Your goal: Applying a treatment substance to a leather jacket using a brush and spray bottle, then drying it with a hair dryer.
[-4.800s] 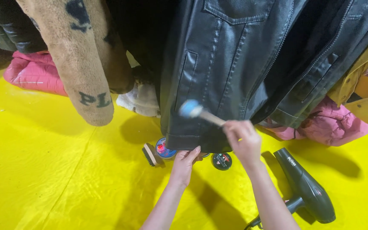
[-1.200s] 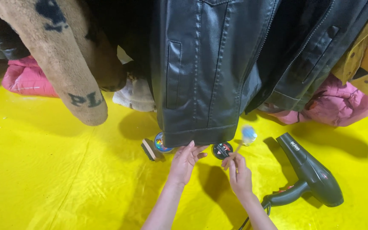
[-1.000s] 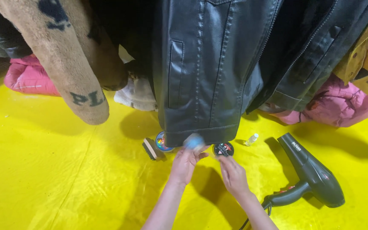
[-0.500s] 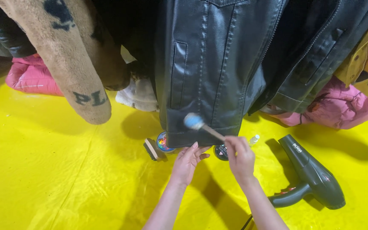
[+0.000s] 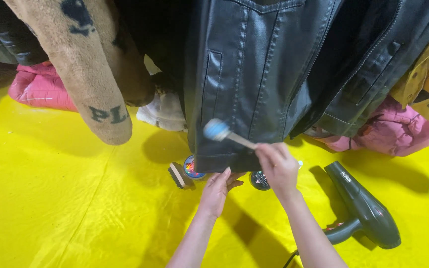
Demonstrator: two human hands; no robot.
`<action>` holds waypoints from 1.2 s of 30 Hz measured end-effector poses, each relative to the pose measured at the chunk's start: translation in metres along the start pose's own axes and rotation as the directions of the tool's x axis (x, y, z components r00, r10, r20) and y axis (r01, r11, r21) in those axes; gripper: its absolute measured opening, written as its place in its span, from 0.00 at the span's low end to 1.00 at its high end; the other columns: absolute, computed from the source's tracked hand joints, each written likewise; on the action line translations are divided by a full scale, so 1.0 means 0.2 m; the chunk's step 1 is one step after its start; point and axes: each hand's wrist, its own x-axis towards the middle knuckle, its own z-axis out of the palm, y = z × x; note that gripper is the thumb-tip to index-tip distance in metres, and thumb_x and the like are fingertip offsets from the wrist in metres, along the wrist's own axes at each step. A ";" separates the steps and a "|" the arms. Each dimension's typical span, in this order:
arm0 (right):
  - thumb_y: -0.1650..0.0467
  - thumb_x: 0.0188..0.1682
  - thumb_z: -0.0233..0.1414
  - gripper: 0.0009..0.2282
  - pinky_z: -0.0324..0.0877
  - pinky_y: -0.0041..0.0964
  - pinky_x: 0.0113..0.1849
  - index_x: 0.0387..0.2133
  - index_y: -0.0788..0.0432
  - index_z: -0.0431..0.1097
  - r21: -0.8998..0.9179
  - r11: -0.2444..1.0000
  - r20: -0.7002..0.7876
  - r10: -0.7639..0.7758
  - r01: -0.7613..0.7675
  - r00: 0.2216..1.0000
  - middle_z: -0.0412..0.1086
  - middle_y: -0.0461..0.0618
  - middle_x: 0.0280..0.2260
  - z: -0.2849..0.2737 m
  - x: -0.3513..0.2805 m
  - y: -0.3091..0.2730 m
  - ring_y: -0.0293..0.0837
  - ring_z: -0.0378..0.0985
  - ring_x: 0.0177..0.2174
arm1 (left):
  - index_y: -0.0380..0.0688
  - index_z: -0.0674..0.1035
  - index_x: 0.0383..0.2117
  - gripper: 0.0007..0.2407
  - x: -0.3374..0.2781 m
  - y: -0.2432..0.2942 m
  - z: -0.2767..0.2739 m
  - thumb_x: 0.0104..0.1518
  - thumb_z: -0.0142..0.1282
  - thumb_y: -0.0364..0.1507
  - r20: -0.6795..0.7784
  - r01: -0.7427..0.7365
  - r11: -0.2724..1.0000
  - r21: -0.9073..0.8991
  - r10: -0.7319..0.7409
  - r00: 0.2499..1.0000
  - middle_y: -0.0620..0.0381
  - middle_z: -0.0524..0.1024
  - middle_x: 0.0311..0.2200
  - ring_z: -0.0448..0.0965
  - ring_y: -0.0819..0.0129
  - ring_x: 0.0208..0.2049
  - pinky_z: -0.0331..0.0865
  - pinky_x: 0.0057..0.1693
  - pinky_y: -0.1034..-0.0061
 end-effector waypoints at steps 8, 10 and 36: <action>0.75 0.52 0.59 0.06 0.75 0.37 0.33 0.40 0.52 0.79 0.018 0.992 0.022 -0.127 0.127 0.992 0.69 0.44 0.31 -0.02 0.19 -0.02 0.45 0.79 0.31 | 0.57 0.81 0.51 0.11 -0.03 0.05 0.03 0.68 0.47 0.35 -0.027 0.022 0.999 0.032 -0.021 0.999 0.54 0.81 0.53 0.82 0.58 0.54 0.70 0.63 0.62; 0.74 0.50 0.60 0.05 0.76 0.35 0.33 0.37 0.52 0.80 0.032 0.990 0.074 -0.143 0.141 0.987 0.71 0.44 0.30 0.01 0.10 -0.02 0.44 0.80 0.29 | 0.57 0.80 0.52 0.12 -0.04 0.06 0.03 0.68 0.47 0.35 -0.018 -0.001 1.000 0.006 0.001 1.000 0.55 0.81 0.54 0.82 0.58 0.54 0.70 0.62 0.61; 0.74 0.56 0.55 0.05 0.64 0.32 0.28 0.39 0.53 0.79 0.144 0.986 0.007 0.088 -0.088 0.996 0.68 0.49 0.28 -0.20 -0.02 0.30 0.39 0.66 0.22 | 0.57 0.80 0.50 0.11 0.01 0.05 -0.05 0.68 0.44 0.35 0.055 -0.020 0.992 -0.122 0.027 0.998 0.58 0.83 0.51 0.84 0.63 0.51 0.73 0.57 0.66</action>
